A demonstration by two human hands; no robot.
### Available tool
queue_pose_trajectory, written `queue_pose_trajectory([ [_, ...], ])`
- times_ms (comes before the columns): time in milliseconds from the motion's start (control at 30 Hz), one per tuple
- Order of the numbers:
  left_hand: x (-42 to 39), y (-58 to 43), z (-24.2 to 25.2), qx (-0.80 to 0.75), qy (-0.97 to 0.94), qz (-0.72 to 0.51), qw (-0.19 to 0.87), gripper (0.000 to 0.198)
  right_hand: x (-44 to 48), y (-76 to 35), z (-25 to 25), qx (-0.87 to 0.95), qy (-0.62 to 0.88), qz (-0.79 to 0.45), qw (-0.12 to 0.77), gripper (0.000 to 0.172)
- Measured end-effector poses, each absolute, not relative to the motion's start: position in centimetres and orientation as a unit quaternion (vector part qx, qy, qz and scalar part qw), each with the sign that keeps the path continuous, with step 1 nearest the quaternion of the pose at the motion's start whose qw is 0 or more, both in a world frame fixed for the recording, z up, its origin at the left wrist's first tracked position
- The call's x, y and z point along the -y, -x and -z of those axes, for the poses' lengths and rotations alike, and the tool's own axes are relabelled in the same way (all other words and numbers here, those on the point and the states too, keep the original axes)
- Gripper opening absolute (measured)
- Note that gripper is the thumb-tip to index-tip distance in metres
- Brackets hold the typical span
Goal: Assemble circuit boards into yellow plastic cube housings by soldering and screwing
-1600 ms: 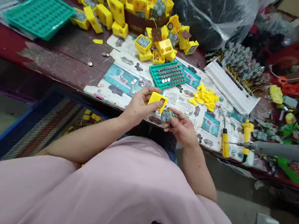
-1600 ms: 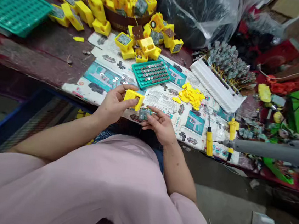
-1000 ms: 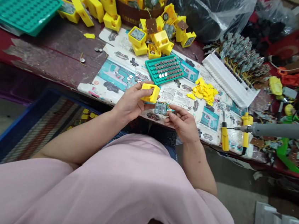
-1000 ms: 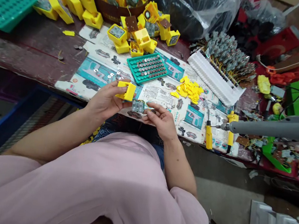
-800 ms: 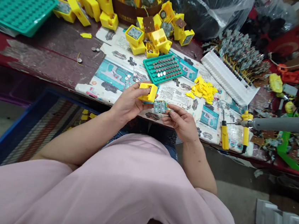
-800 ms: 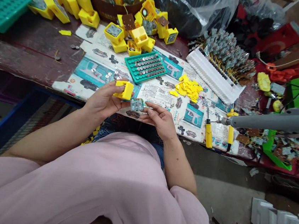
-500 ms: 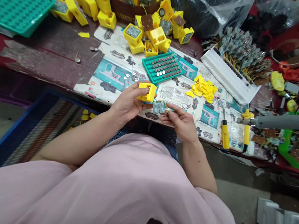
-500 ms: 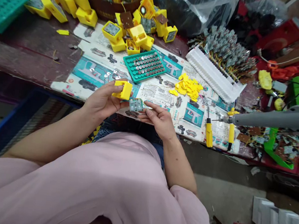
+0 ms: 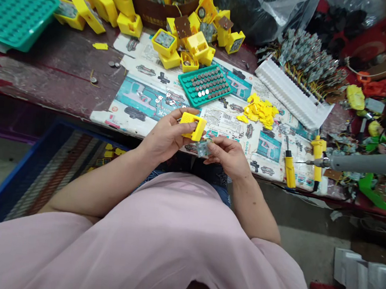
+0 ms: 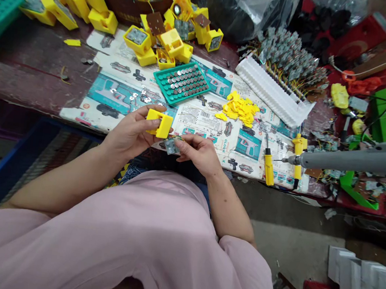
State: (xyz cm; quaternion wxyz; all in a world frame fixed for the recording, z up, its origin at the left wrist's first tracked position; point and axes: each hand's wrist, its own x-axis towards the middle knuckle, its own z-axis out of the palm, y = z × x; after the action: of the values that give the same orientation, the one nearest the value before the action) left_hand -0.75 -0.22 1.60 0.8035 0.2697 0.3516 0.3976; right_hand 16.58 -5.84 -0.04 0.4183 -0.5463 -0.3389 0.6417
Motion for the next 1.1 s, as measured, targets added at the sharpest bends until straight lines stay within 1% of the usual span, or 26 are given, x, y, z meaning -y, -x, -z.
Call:
queue_pose_trajectory([
  [167,0.4,0.6,-1.5,-0.340,-0.286,-0.408,0.797,0.053,5.9,-16.2,-0.3,0.346,0.549,-0.626,0.432,0.044],
  [333,0.4,0.7,-1.6,-0.339,-0.271,-0.411,0.802,0.050,6.0,-16.0,-0.3,0.356,0.554,-0.589,0.468,0.038],
  [533,0.2,0.9,-1.7,-0.343,-0.250,-0.404,0.811,0.045,6.1,-15.9,0.1,0.365,0.553,-0.592,0.458,0.041],
  [633,0.2,1.0,-1.7,-0.337,-0.239,-0.407,0.815,0.047,6.2,-16.0,0.1,0.388,0.555,-0.578,0.455,0.039],
  [700,0.3,1.1,-1.7,-0.333,-0.248,-0.411,0.812,0.048,6.3,-16.1,0.1,0.452,0.566,-0.516,0.458,0.032],
  [833,0.6,1.3,-1.7,-0.324,-0.283,-0.424,0.797,0.051,6.9,-16.4,-0.2,0.594,0.576,-0.290,0.482,0.012],
  [900,0.8,1.4,-1.7,-0.323,-0.288,-0.423,0.796,0.052,7.3,-16.6,-0.1,0.631,0.576,-0.209,0.476,0.011],
  [1000,1.1,1.5,-1.7,-0.325,-0.281,-0.408,0.806,0.052,7.9,-17.0,0.6,0.664,0.583,-0.170,0.435,0.015],
  [1100,1.4,1.5,-1.8,-0.323,-0.272,-0.407,0.810,0.055,8.3,-17.4,1.5,0.668,0.590,-0.191,0.410,0.018],
])
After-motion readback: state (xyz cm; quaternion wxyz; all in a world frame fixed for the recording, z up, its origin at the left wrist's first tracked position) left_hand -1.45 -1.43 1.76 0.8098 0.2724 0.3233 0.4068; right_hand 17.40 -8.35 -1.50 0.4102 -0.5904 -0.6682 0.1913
